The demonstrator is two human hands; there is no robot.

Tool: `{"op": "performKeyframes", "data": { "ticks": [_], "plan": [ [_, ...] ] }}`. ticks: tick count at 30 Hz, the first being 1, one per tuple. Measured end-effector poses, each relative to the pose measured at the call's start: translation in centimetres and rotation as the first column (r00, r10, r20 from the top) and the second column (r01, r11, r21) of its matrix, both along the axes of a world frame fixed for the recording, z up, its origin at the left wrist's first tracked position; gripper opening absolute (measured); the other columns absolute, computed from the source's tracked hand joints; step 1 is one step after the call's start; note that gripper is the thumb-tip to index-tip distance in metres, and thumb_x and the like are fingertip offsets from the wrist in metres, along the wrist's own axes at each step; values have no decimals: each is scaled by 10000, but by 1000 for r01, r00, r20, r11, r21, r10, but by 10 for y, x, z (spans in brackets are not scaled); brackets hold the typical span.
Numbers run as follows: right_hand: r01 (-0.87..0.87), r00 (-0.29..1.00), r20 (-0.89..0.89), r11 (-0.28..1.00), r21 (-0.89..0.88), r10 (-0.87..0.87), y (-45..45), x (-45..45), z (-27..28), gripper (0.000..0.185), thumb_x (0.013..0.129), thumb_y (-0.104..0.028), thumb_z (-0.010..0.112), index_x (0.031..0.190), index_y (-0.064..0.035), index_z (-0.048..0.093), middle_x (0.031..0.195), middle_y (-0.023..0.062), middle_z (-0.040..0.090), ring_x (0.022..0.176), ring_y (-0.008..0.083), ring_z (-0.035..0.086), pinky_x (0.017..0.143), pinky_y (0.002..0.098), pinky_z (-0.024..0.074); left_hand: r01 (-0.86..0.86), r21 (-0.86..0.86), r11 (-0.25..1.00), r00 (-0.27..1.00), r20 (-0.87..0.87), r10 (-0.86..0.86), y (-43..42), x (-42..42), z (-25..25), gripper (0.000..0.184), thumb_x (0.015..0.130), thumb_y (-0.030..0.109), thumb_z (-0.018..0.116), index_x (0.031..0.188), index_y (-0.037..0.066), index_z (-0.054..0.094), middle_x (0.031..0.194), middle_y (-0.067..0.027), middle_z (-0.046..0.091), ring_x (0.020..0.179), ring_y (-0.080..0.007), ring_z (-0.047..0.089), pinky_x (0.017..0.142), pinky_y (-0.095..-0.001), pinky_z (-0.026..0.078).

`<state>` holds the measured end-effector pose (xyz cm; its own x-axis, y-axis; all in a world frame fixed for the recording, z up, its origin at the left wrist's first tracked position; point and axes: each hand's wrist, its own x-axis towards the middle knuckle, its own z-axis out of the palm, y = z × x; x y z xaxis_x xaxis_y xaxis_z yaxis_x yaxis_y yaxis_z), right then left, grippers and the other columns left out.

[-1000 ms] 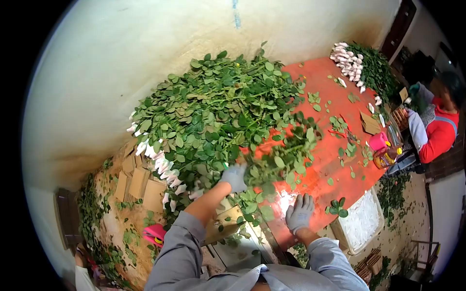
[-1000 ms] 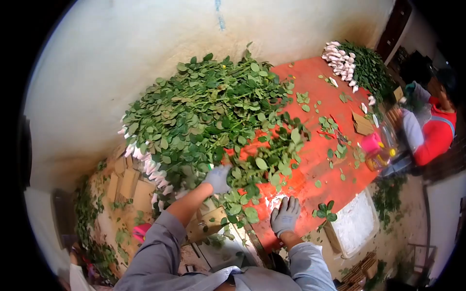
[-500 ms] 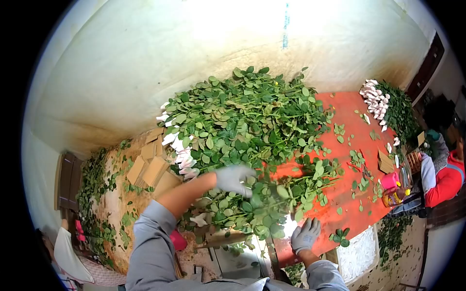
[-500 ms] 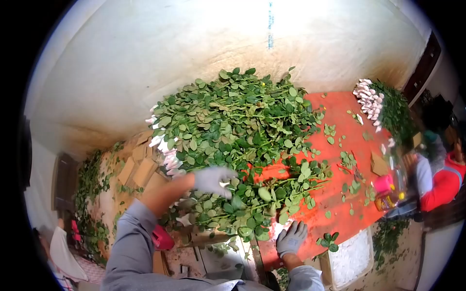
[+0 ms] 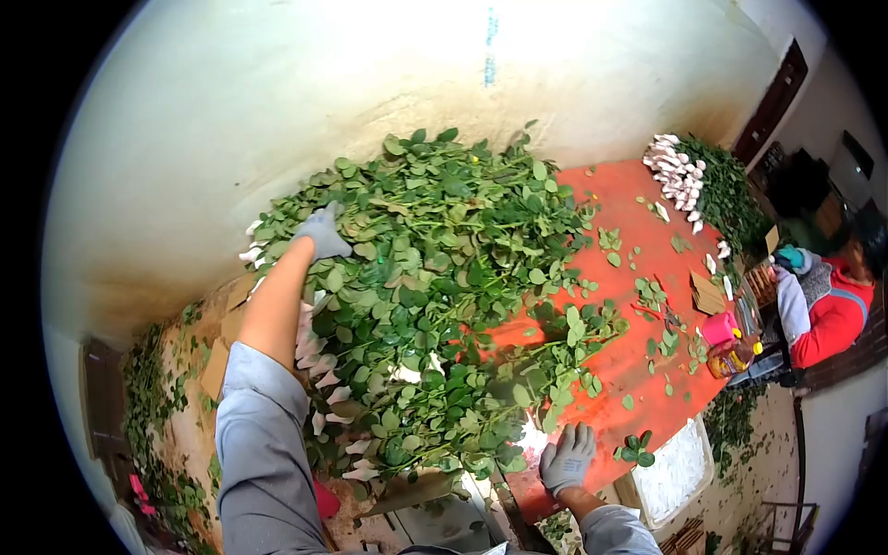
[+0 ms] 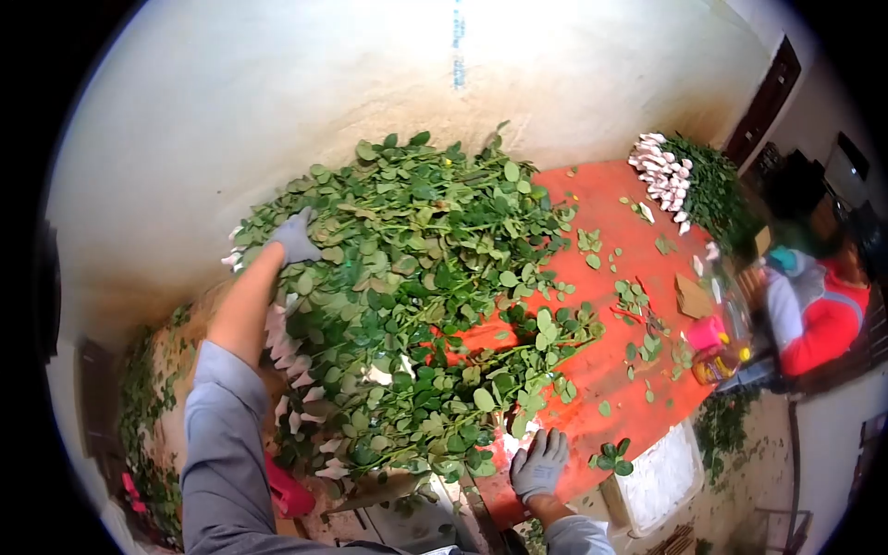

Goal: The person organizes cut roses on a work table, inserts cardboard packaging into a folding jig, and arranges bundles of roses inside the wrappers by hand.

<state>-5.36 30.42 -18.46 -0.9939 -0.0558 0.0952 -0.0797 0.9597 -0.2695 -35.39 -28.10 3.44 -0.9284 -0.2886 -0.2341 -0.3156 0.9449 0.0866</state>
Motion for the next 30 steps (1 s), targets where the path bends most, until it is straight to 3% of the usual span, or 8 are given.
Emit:
{"op": "performKeyframes", "data": {
  "ticks": [11,15,20,24,25,26,28,30],
  "plan": [
    [6,999,-47,999,-50,-8,-1,3,-5,649,885,-271,608,1434,15,413,1497,310,364,1404,537,301,1156,645,232,40,-13,999,975,-220,-41,-20,-15,28,621,693,419,738,1171,24,723,1177,-275,693,1138,-405,648,1018,-428,510],
    [4,999,-50,999,-50,-7,-1,4,-5,639,884,-265,609,1425,22,427,1499,312,362,1410,530,301,1163,640,222,44,95,995,918,-397,-2,0,20,102,515,698,368,745,1074,16,749,1003,-266,729,1000,-408,694,958,-446,527],
    [5,999,-52,998,-70,-9,-1,3,-3,637,882,-266,609,1424,21,434,1496,316,370,1414,527,299,1169,632,217,72,-78,994,862,-497,-101,55,95,134,385,722,251,707,1018,6,724,974,-269,718,955,-416,690,897,-471,539],
    [-8,999,-31,999,-46,7,-2,3,0,640,885,-273,600,1421,36,435,1498,323,369,1414,527,299,1170,632,218,230,-361,904,736,-544,-404,93,168,34,428,717,209,723,1092,43,602,996,-176,607,936,-363,615,797,-477,504],
    [0,1000,-15,999,-41,-1,-3,4,4,638,887,-272,596,1420,40,433,1499,324,367,1414,530,296,1170,633,218,204,-201,958,927,-274,-254,122,180,33,520,721,270,744,1154,42,566,1067,-176,587,1003,-337,597,837,-458,486],
    [11,1000,-2,999,-32,-11,-4,2,5,637,890,-272,592,1419,45,431,1500,324,365,1414,533,294,1169,634,218,270,-257,928,946,-110,-306,132,193,10,723,728,379,776,1286,8,504,1109,-184,559,1032,-318,576,868,-451,469],
    [-4,1000,-5,1000,-23,4,-2,1,3,637,892,-275,587,1418,48,428,1501,330,361,1412,541,290,1167,636,220,356,-170,919,904,-186,-385,131,223,-53,1061,730,596,794,1451,-62,380,1197,-250,561,1114,-376,569,981,-456,457],
    [-15,1000,-22,1000,-13,15,-1,3,2,629,896,-263,573,1425,35,409,1500,329,351,1415,538,285,1165,632,210,330,69,942,944,-48,-327,129,227,-45,988,764,590,760,1430,-53,417,1211,-252,574,1120,-367,585,984,-442,471]
  ]
}}
